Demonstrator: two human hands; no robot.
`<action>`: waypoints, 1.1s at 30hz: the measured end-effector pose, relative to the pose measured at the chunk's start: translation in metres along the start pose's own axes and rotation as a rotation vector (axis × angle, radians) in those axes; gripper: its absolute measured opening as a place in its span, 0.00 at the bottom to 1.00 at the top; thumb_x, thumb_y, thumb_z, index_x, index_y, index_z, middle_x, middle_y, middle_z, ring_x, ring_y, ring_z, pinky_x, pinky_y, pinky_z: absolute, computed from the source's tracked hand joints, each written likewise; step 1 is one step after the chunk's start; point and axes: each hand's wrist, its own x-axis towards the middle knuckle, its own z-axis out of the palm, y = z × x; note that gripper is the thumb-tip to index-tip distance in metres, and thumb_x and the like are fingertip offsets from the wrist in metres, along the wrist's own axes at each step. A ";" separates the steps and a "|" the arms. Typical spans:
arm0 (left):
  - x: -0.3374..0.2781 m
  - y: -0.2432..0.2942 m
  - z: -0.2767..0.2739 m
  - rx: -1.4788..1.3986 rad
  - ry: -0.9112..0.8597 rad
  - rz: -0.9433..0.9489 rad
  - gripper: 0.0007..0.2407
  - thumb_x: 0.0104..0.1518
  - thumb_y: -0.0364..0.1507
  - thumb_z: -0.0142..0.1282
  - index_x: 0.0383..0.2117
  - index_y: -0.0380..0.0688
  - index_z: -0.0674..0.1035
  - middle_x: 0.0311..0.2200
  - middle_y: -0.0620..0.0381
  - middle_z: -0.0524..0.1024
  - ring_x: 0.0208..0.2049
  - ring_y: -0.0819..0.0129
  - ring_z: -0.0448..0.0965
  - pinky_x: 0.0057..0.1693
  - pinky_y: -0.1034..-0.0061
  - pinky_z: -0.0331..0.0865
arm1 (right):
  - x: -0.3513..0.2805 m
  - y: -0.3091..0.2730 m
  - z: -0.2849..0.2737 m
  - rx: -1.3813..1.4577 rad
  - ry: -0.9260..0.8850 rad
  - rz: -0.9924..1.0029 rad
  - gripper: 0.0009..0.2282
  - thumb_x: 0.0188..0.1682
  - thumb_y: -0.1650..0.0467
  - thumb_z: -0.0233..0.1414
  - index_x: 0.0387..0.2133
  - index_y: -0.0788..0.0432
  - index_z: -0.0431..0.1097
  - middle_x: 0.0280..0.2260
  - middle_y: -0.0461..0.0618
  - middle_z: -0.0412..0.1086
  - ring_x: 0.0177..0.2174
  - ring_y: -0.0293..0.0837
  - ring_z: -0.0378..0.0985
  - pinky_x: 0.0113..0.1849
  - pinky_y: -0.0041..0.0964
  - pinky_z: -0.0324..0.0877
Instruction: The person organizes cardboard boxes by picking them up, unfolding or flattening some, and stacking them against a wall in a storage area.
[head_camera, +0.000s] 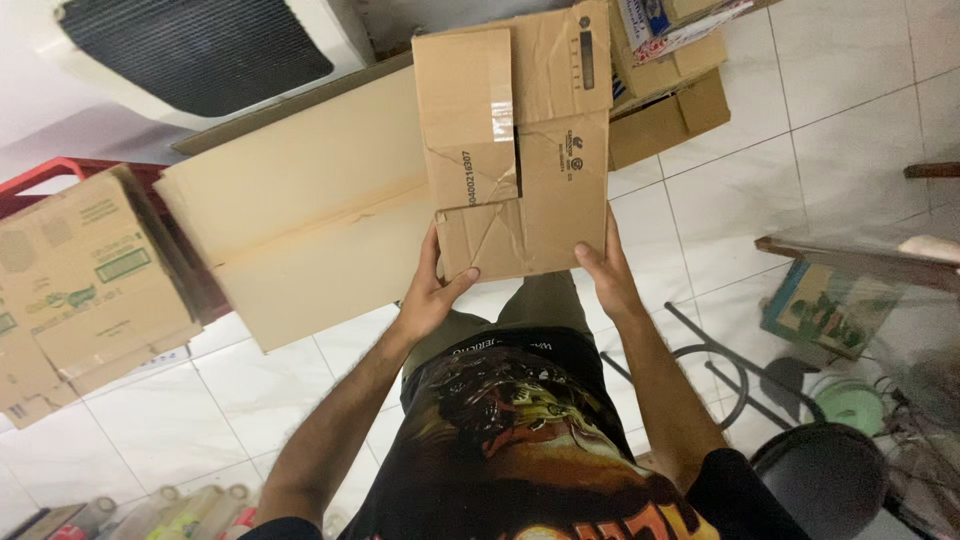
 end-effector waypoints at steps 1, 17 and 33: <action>0.018 -0.001 0.019 -0.013 0.009 -0.009 0.45 0.65 0.28 0.65 0.80 0.44 0.39 0.79 0.30 0.42 0.78 0.32 0.48 0.75 0.41 0.60 | 0.011 -0.012 -0.020 -0.007 -0.010 0.013 0.41 0.62 0.59 0.49 0.80 0.53 0.26 0.77 0.72 0.31 0.74 0.75 0.32 0.70 0.76 0.36; 0.301 -0.046 0.115 -0.093 0.311 -0.182 0.43 0.64 0.29 0.63 0.80 0.42 0.44 0.78 0.32 0.49 0.78 0.34 0.50 0.77 0.45 0.61 | 0.267 0.066 -0.191 0.185 -0.044 0.295 0.38 0.66 0.64 0.51 0.81 0.48 0.28 0.78 0.72 0.32 0.74 0.76 0.43 0.67 0.73 0.57; 0.432 -0.179 0.097 -0.062 0.537 -0.334 0.34 0.66 0.21 0.48 0.80 0.36 0.47 0.79 0.31 0.48 0.81 0.36 0.43 0.83 0.44 0.40 | 0.438 0.329 -0.220 -0.512 -0.233 0.460 0.43 0.60 0.54 0.59 0.81 0.35 0.34 0.79 0.61 0.35 0.74 0.68 0.46 0.70 0.66 0.55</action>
